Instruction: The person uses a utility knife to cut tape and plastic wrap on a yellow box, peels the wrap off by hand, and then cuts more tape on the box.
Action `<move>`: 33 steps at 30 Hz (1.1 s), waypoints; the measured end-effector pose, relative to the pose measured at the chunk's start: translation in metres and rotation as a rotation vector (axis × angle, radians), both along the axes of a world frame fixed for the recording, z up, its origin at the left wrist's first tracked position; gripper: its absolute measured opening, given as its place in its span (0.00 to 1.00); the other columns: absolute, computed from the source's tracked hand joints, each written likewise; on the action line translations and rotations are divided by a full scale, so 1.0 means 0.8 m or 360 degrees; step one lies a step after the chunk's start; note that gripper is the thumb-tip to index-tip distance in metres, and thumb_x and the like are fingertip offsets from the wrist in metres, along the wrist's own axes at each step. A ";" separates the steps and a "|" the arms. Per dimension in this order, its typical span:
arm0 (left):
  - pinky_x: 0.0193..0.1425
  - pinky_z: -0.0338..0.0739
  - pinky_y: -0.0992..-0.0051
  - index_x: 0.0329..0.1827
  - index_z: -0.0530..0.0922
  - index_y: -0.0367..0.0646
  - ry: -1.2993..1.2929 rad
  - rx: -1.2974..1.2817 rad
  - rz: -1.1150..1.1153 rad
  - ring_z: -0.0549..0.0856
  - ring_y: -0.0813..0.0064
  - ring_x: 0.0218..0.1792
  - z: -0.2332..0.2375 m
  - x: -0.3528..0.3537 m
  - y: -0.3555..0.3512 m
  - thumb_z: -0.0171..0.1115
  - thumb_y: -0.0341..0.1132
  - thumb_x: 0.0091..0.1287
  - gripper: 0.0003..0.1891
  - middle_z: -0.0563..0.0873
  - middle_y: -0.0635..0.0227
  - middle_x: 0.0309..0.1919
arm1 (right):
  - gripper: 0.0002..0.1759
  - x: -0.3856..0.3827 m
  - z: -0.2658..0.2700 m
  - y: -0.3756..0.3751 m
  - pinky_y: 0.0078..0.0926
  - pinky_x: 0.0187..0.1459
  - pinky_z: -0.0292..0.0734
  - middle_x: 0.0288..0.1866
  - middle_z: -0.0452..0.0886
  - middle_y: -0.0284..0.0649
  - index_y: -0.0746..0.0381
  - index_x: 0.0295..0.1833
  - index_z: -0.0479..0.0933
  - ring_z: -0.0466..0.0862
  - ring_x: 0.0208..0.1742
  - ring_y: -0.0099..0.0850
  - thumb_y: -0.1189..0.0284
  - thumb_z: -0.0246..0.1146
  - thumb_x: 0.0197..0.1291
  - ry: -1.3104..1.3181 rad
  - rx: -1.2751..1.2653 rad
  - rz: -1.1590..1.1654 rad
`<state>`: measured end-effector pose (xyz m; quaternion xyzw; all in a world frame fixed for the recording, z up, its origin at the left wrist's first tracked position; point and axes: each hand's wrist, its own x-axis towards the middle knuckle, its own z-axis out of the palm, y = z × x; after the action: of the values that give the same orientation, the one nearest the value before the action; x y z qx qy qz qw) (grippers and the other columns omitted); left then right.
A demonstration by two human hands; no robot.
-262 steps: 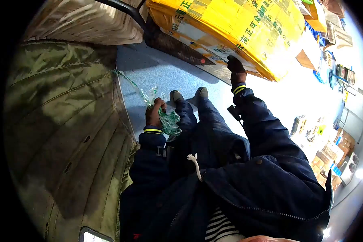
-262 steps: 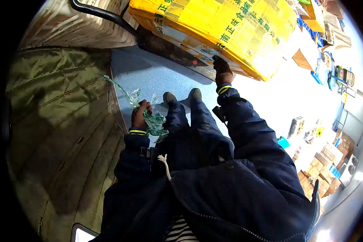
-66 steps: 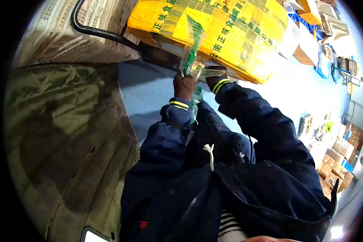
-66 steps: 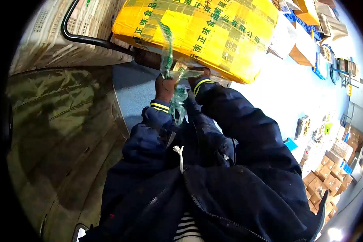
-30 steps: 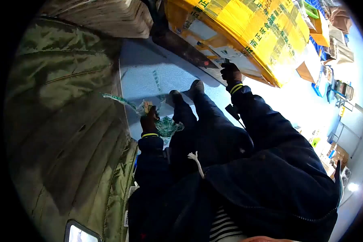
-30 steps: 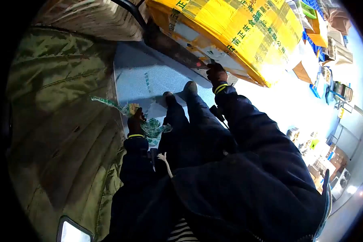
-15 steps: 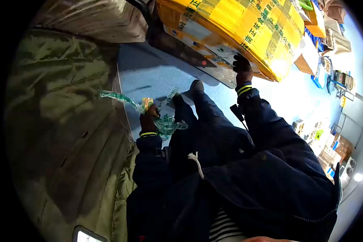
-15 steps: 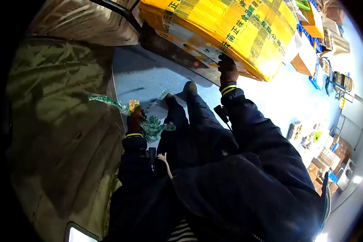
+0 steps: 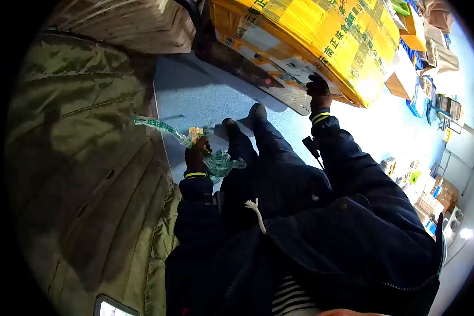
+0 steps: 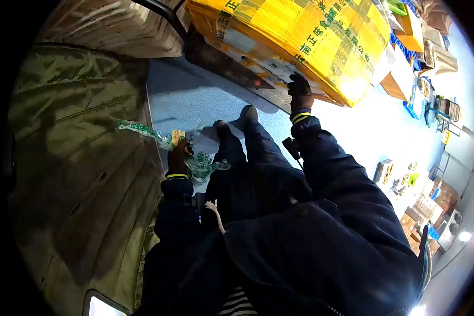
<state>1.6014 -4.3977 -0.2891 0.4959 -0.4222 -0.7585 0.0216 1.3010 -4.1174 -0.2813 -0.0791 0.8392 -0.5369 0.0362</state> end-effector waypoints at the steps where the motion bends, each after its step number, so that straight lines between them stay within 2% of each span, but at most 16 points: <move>1: 0.30 0.70 0.75 0.27 0.77 0.40 -0.0055 0.0082 0.0048 0.77 0.77 0.23 -0.002 0.001 0.001 0.64 0.38 0.55 0.10 0.79 0.70 0.22 | 0.12 -0.002 0.001 0.004 0.15 0.31 0.70 0.35 0.79 0.32 0.60 0.47 0.76 0.75 0.31 0.21 0.73 0.52 0.59 -0.0002 0.0001 0.0000; 3: 0.30 0.70 0.75 0.27 0.78 0.39 -0.0100 0.0021 -0.0006 0.77 0.77 0.23 -0.016 0.007 0.000 0.64 0.38 0.55 0.10 0.79 0.70 0.22 | 0.16 -0.007 0.005 0.012 0.14 0.29 0.68 0.44 0.80 0.35 0.62 0.53 0.74 0.75 0.32 0.21 0.74 0.54 0.58 -0.0472 -0.0497 -0.0024; 7: 0.31 0.70 0.75 0.28 0.79 0.39 -0.0121 0.0016 -0.0056 0.77 0.76 0.24 0.000 -0.002 0.000 0.65 0.39 0.54 0.12 0.80 0.69 0.23 | 0.16 -0.013 0.015 0.016 0.15 0.28 0.67 0.43 0.79 0.35 0.62 0.53 0.74 0.74 0.30 0.21 0.73 0.55 0.58 -0.0628 -0.0300 0.0013; 9: 0.31 0.70 0.75 0.28 0.79 0.39 -0.0131 0.0041 -0.0035 0.77 0.77 0.24 -0.003 -0.002 0.001 0.65 0.39 0.54 0.11 0.80 0.69 0.23 | 0.12 -0.004 0.022 0.007 0.15 0.27 0.65 0.28 0.76 0.30 0.59 0.48 0.76 0.70 0.24 0.20 0.71 0.53 0.60 -0.0572 -0.0475 -0.0055; 10: 0.32 0.71 0.76 0.28 0.79 0.39 -0.0138 0.0069 -0.0011 0.77 0.77 0.24 -0.005 -0.003 0.002 0.65 0.39 0.54 0.11 0.79 0.69 0.23 | 0.12 0.000 0.016 0.007 0.15 0.27 0.65 0.28 0.76 0.30 0.59 0.48 0.76 0.70 0.24 0.20 0.71 0.53 0.60 -0.0575 -0.0474 -0.0055; 12: 0.32 0.71 0.76 0.29 0.78 0.39 -0.0147 0.0100 0.0015 0.78 0.77 0.24 -0.008 -0.002 0.005 0.65 0.39 0.54 0.11 0.79 0.70 0.23 | 0.14 0.010 0.002 0.008 0.15 0.27 0.66 0.31 0.77 0.31 0.61 0.50 0.75 0.73 0.27 0.21 0.69 0.53 0.61 -0.0577 -0.0051 0.0156; 14: 0.31 0.70 0.76 0.28 0.77 0.40 -0.0091 0.0204 0.0107 0.77 0.77 0.23 -0.008 -0.003 0.008 0.64 0.38 0.55 0.10 0.79 0.70 0.22 | 0.12 0.015 -0.006 0.000 0.18 0.29 0.69 0.29 0.78 0.31 0.56 0.49 0.76 0.74 0.26 0.21 0.70 0.53 0.61 -0.0436 0.0509 0.0114; 16: 0.31 0.70 0.76 0.28 0.77 0.39 -0.0085 0.0157 0.0068 0.77 0.77 0.23 -0.002 -0.003 0.005 0.64 0.37 0.56 0.10 0.78 0.70 0.22 | 0.14 0.007 -0.014 -0.002 0.21 0.32 0.72 0.31 0.79 0.32 0.54 0.50 0.75 0.77 0.29 0.23 0.72 0.52 0.58 0.0063 0.1040 0.0212; 17: 0.31 0.69 0.76 0.27 0.76 0.39 -0.0074 0.0117 0.0014 0.77 0.76 0.23 0.001 -0.001 0.004 0.63 0.37 0.56 0.10 0.78 0.70 0.22 | 0.16 0.000 -0.016 -0.011 0.24 0.35 0.74 0.34 0.81 0.34 0.53 0.51 0.74 0.80 0.33 0.26 0.74 0.52 0.56 0.0080 0.1248 0.0161; 18: 0.31 0.69 0.76 0.27 0.76 0.39 -0.0079 0.0121 0.0009 0.77 0.76 0.23 0.002 0.000 0.005 0.63 0.37 0.56 0.10 0.78 0.70 0.22 | 0.15 -0.009 -0.012 -0.013 0.29 0.40 0.75 0.39 0.81 0.37 0.54 0.51 0.75 0.81 0.38 0.32 0.69 0.51 0.58 -0.0094 0.1380 0.0170; 20: 0.31 0.69 0.74 0.25 0.75 0.38 -0.0098 0.0097 0.0023 0.76 0.75 0.22 0.002 0.001 0.007 0.63 0.37 0.56 0.11 0.77 0.70 0.20 | 0.16 -0.017 -0.021 -0.014 0.32 0.46 0.73 0.46 0.81 0.39 0.55 0.51 0.75 0.80 0.46 0.39 0.63 0.49 0.61 0.0291 0.1470 0.0153; 21: 0.31 0.69 0.74 0.23 0.74 0.38 -0.0110 0.0082 0.0033 0.76 0.75 0.22 0.002 0.002 0.007 0.63 0.37 0.56 0.12 0.76 0.70 0.20 | 0.16 -0.019 -0.023 -0.013 0.32 0.46 0.73 0.46 0.81 0.39 0.55 0.51 0.75 0.80 0.46 0.39 0.63 0.49 0.61 0.0293 0.1470 0.0158; 23: 0.31 0.69 0.74 0.23 0.75 0.38 -0.0115 0.0101 0.0084 0.76 0.75 0.22 0.000 0.002 0.009 0.63 0.38 0.56 0.12 0.77 0.69 0.20 | 0.19 -0.019 -0.012 -0.022 0.33 0.51 0.71 0.50 0.79 0.40 0.55 0.51 0.75 0.78 0.50 0.43 0.59 0.46 0.63 -0.0097 0.1477 0.0170; 26: 0.30 0.69 0.74 0.23 0.76 0.37 -0.0140 0.0158 0.0153 0.77 0.74 0.22 -0.005 0.004 0.008 0.64 0.38 0.56 0.13 0.78 0.68 0.20 | 0.19 -0.023 -0.013 -0.030 0.32 0.53 0.69 0.51 0.79 0.41 0.53 0.51 0.75 0.77 0.53 0.43 0.57 0.46 0.63 -0.0164 0.1305 0.0144; 29: 0.31 0.70 0.74 0.25 0.77 0.37 -0.0154 0.0168 0.0127 0.78 0.74 0.22 -0.011 0.008 0.006 0.65 0.38 0.55 0.12 0.79 0.67 0.21 | 0.21 -0.026 -0.017 -0.029 0.35 0.52 0.71 0.52 0.78 0.43 0.56 0.55 0.73 0.77 0.54 0.41 0.58 0.47 0.63 0.0199 0.1359 0.0368; 33: 0.30 0.70 0.75 0.27 0.78 0.37 -0.0153 0.0148 0.0110 0.78 0.74 0.22 -0.004 0.005 0.007 0.65 0.38 0.56 0.12 0.80 0.67 0.22 | 0.22 -0.003 0.050 -0.063 0.43 0.44 0.74 0.48 0.79 0.43 0.47 0.61 0.66 0.80 0.46 0.45 0.59 0.51 0.61 -0.0108 0.1445 0.0232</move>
<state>1.6055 -4.3923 -0.2921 0.5464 -0.3697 -0.7515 0.0044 1.2986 -4.1678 -0.2417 -0.0964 0.9800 -0.1132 0.1323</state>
